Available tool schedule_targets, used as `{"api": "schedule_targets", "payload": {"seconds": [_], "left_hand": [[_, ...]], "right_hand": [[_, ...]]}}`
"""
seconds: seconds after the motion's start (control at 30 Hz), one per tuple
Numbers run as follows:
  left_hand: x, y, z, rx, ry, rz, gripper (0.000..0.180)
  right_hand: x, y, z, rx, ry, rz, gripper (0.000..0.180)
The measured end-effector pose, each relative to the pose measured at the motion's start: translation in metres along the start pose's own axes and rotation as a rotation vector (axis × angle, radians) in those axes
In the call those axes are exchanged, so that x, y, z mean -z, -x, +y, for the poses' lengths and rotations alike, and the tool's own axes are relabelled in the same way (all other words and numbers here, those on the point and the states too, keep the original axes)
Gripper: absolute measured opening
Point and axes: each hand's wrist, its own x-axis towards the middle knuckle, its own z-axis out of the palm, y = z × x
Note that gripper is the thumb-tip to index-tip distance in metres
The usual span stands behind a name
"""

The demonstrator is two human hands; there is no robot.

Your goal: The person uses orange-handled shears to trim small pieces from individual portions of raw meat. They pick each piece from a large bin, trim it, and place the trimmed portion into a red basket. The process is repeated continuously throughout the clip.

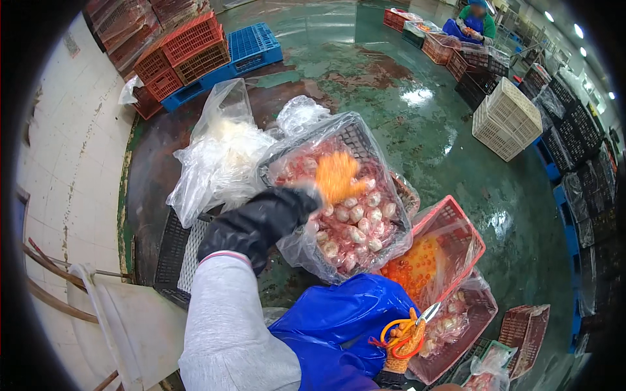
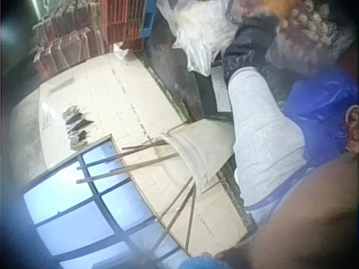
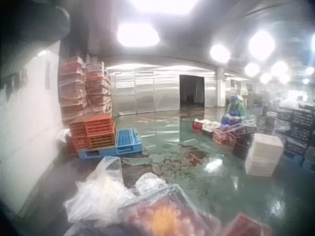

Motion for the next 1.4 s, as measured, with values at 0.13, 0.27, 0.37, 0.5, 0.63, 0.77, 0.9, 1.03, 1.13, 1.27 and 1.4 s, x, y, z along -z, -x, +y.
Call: {"api": "schedule_targets", "payload": {"seconds": [0.13, 0.27, 0.37, 0.5, 0.63, 0.77, 0.9, 1.03, 1.13, 1.27, 1.4], "left_hand": [[-0.019, -0.036, -0.060, 0.327, 0.154, -0.364, 0.054], [-0.040, -0.031, -0.069, 0.280, -0.024, -0.530, 0.048], [-0.058, -0.014, -0.070, 0.180, -0.152, -0.383, 0.042], [-0.068, 0.002, -0.052, 0.102, -0.268, -0.517, 0.025], [-0.060, 0.023, -0.015, 0.086, -0.182, -0.377, 0.018], [-0.043, 0.068, 0.021, -0.040, -0.284, -0.429, 0.015], [-0.056, 0.099, 0.037, -0.121, -0.257, -0.388, 0.010], [-0.057, 0.112, 0.043, -0.125, -0.211, -0.541, 0.012], [-0.043, 0.104, 0.041, -0.055, -0.116, -0.492, 0.022], [-0.005, 0.099, 0.026, 0.188, 0.159, -0.363, 0.030], [-0.009, 0.108, 0.000, 0.524, 0.686, -0.126, 0.030]], "right_hand": [[0.000, 0.016, 0.000, 0.025, -0.029, 0.016, 0.052], [0.011, 0.037, 0.002, 0.031, -0.099, 0.005, 0.051], [0.006, 0.055, 0.007, 0.136, -0.085, 0.076, 0.052], [0.020, 0.059, 0.006, 0.155, -0.122, 0.065, 0.052], [0.025, 0.058, 0.001, 0.120, -0.110, -0.012, 0.052], [0.028, 0.051, -0.001, 0.125, -0.087, 0.012, 0.053], [0.030, 0.050, -0.005, 0.116, -0.094, 0.019, 0.053], [0.032, 0.049, -0.006, 0.127, -0.090, -0.005, 0.052], [0.024, 0.053, -0.009, 0.114, -0.113, -0.024, 0.051], [0.025, 0.054, -0.008, 0.083, -0.100, -0.051, 0.051], [0.032, 0.054, -0.007, 0.013, -0.138, -0.069, 0.052]]}}
